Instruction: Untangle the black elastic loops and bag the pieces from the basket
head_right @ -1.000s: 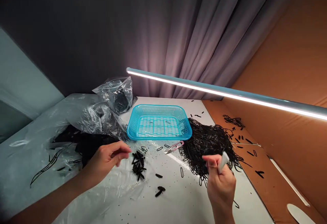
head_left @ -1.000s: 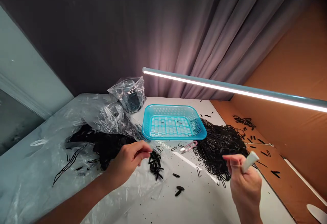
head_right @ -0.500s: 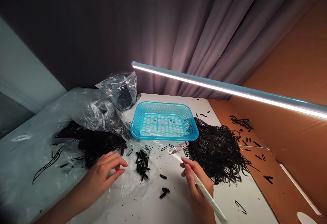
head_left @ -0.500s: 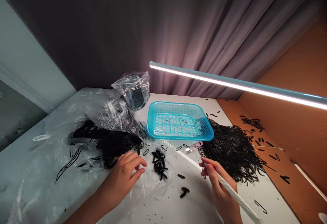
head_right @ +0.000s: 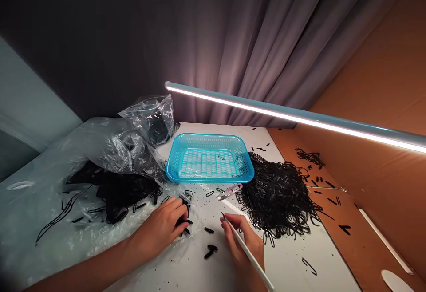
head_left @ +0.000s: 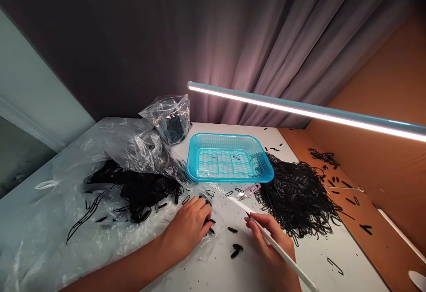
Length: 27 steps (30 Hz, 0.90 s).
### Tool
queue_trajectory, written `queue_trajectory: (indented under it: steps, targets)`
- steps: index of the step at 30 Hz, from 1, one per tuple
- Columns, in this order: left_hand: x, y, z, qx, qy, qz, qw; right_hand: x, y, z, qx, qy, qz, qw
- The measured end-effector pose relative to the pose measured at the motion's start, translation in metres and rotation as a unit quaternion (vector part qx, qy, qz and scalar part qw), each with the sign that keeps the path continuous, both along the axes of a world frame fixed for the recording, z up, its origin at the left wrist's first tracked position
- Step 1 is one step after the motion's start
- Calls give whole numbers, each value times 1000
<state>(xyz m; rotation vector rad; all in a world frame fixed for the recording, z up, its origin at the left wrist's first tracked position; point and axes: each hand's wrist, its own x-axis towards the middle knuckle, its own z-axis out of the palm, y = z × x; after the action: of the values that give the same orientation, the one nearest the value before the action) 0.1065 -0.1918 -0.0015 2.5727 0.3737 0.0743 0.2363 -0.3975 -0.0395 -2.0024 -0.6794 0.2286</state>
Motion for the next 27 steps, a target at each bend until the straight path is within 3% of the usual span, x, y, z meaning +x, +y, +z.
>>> queue_trajectory:
  steps: [5, 9, 13, 19, 23, 27]
  targets:
    - [-9, 12, -1, -13, -6, 12, 1000, -8, 5, 5, 35, 8, -24, 999]
    - [-16, 15, 3, -12, -12, 20, 1000, -7, 7, 5, 30, 10, 0, 1000]
    - [-11, 7, 5, 6, -25, -4, 1000, -3, 5, 2, 28, 2, 20, 999]
    - [4, -7, 1, 42, -3, -46, 998, -1, 1, 3, 39, 26, -28, 999]
    - [1, -2, 2, 23, -8, -35, 999, -2, -4, 2, 62, 57, -66, 994]
    - [-13, 15, 11, -57, -4, -11, 998, -6, -5, -2, 57, 50, -38, 996]
